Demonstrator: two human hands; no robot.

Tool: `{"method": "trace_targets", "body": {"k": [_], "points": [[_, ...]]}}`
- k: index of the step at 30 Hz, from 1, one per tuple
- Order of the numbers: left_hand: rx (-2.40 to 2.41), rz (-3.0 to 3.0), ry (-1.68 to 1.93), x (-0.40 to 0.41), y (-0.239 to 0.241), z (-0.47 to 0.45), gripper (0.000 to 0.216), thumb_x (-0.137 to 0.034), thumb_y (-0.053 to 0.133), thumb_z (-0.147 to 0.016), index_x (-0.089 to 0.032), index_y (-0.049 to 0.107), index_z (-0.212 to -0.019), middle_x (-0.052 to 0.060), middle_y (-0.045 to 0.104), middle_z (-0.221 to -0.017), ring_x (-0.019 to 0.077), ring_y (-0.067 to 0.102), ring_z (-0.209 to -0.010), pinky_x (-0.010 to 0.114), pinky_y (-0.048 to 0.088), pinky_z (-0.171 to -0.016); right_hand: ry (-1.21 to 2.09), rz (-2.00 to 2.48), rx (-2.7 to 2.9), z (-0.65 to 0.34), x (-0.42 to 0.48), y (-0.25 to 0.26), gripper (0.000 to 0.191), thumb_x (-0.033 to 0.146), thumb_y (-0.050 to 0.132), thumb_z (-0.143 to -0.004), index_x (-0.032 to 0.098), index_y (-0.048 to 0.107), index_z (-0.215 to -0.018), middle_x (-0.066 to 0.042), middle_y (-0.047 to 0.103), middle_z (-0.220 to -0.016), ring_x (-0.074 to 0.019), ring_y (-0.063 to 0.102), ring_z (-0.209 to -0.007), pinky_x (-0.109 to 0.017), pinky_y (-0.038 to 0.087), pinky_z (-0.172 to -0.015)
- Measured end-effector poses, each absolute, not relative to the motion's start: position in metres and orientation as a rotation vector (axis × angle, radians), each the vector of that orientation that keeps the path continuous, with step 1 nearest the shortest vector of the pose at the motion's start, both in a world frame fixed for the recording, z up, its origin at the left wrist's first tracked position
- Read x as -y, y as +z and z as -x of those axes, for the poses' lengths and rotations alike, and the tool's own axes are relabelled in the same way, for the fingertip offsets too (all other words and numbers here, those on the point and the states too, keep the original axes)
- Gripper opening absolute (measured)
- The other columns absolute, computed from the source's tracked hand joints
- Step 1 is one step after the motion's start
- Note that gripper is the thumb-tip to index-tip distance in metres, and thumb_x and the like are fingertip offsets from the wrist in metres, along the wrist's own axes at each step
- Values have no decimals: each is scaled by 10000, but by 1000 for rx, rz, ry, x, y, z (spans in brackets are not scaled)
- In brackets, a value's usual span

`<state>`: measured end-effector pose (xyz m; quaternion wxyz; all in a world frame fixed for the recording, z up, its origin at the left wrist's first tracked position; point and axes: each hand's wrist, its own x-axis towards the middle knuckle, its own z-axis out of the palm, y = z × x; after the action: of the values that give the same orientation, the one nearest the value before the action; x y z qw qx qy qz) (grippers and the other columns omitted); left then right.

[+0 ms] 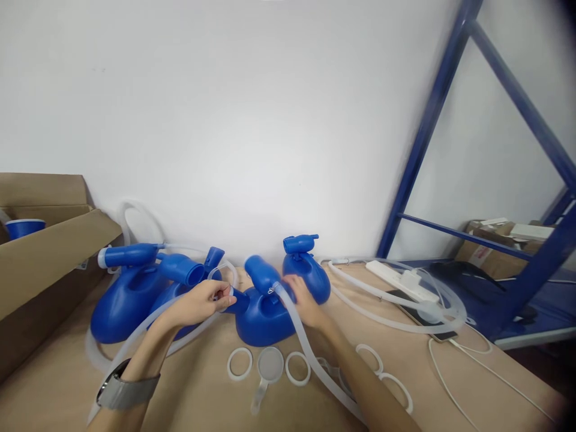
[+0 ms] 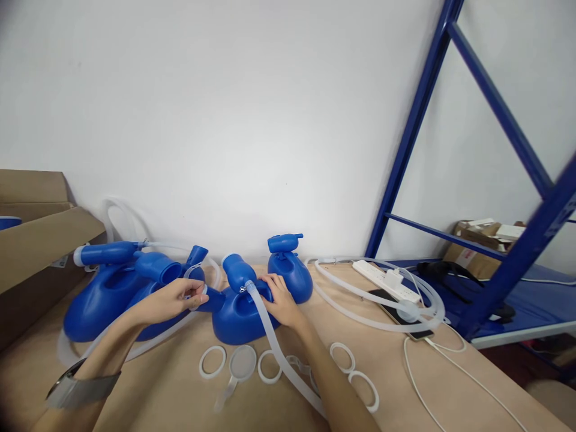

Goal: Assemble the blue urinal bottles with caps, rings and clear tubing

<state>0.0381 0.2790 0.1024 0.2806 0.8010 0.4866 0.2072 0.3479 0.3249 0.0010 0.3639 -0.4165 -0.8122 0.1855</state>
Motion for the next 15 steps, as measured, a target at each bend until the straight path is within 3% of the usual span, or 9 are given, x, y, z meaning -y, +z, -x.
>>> {"method": "trace_targets", "body": {"k": [4,9,15], "points": [[-1239,-2064,550,-275,109,-31,429,-599,550,-865,-235,405,-689,-37,371,-679,163,375,-650,272,318,-612,493,1068,2102,-350,-324,2,453,401,596,-992,215,553,-1402,-116,543,-1396,-282,472,-1331,-502,370,-1202],[-1329,-2047,518,-263,118,-13,432,-626,550,-885,-225,554,-726,-4,514,-711,188,464,-693,280,358,-638,521,1078,2091,-351,-321,4,449,384,595,-989,233,552,-1410,-105,542,-1375,-272,492,-1306,-477,388,-1189],[-1661,-2460,326,-216,134,-51,303,-396,537,-920,-227,591,-674,32,661,-726,208,562,-662,318,292,-599,534,1096,2059,-347,-322,4,441,372,597,-980,228,570,-1396,-106,546,-1347,-284,492,-1291,-486,390,-1179]]}}
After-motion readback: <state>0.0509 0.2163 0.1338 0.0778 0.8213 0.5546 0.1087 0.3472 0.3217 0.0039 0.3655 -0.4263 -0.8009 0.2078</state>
